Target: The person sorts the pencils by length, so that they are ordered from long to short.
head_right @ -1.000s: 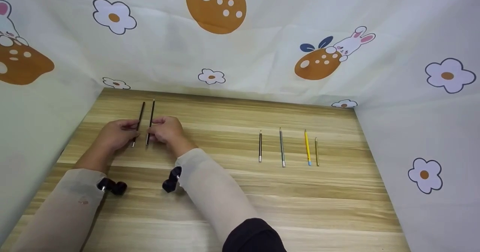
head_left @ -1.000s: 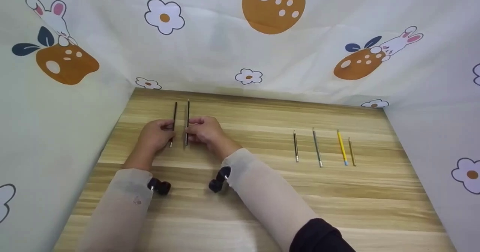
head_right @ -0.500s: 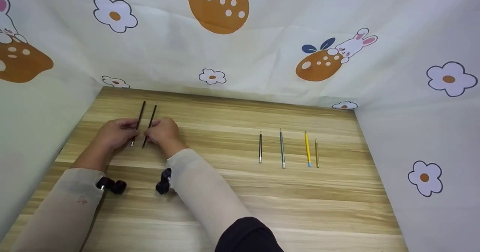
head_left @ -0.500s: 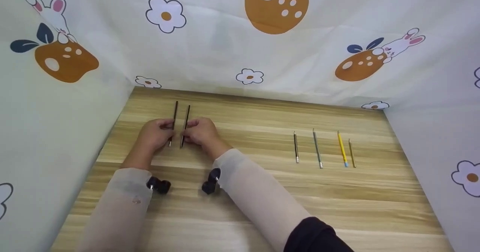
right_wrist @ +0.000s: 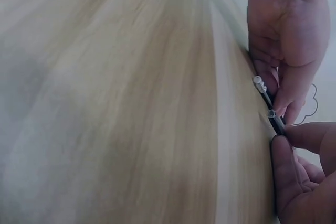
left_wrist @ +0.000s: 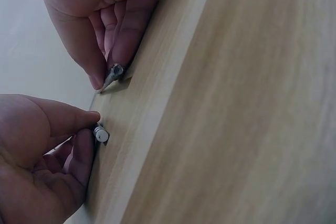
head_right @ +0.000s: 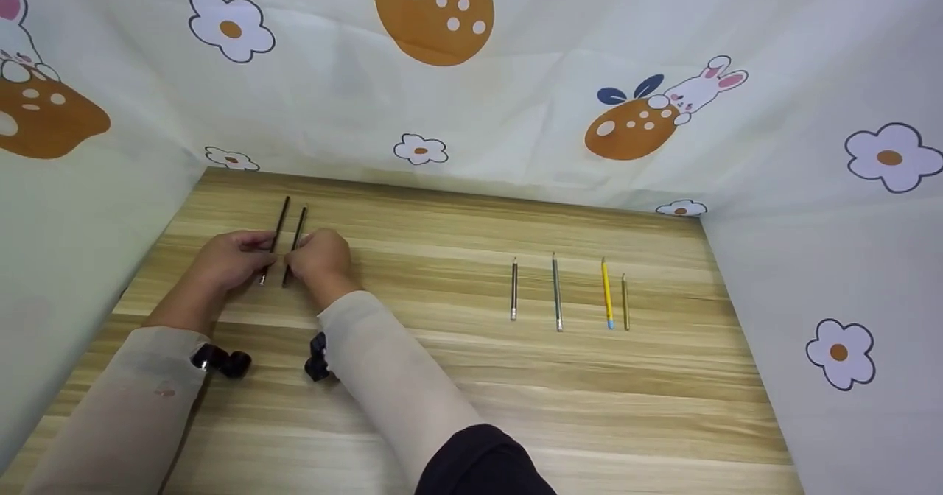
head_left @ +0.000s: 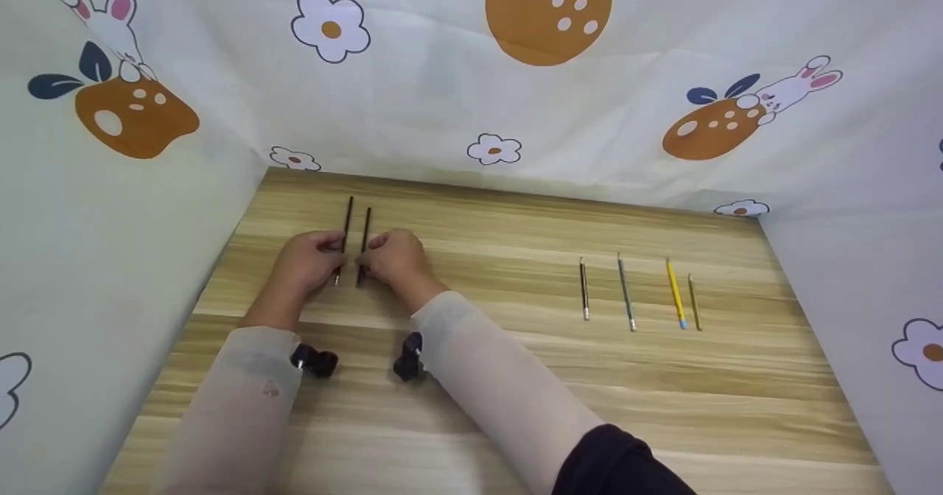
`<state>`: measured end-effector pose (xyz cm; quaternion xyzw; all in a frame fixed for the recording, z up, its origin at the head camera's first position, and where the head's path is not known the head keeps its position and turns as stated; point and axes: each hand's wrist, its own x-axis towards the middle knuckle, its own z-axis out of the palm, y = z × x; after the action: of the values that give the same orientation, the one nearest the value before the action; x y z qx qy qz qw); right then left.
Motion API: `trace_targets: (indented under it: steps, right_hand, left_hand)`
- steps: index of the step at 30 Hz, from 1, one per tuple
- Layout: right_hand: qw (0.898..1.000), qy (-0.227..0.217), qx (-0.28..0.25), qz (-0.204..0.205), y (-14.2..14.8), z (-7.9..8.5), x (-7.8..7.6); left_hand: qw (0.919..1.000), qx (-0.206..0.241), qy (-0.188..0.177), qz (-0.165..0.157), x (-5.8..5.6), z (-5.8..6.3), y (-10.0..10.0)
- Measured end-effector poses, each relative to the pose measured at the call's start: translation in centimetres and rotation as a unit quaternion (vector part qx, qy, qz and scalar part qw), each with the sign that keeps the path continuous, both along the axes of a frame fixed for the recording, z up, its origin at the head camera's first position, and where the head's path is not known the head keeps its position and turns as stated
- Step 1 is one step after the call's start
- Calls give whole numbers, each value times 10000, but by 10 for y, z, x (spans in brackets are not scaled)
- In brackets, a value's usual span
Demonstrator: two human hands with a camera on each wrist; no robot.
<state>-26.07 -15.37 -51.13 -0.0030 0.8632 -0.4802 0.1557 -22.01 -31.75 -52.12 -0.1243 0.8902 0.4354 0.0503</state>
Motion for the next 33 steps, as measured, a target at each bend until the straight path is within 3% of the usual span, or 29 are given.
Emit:
trace_targets:
  steps: [6,13,23,33]
  right_hand:
    - [9998,111,115,108,1,-1,0]
    - [9999,1,-88,89,1,-3,-1]
    - [9987,-113,-486,71,3,-3,2]
    - [9985,41,-515,179,7,-6,2]
  left_hand:
    - [10000,-14,-28,-8,-1,-1,0]
    - [9999,78,-137,-4,-1,1,0]
    - [10000,76,13,-34,0,0,-2]
    - [9999,153,-14,12,1,0,-2]
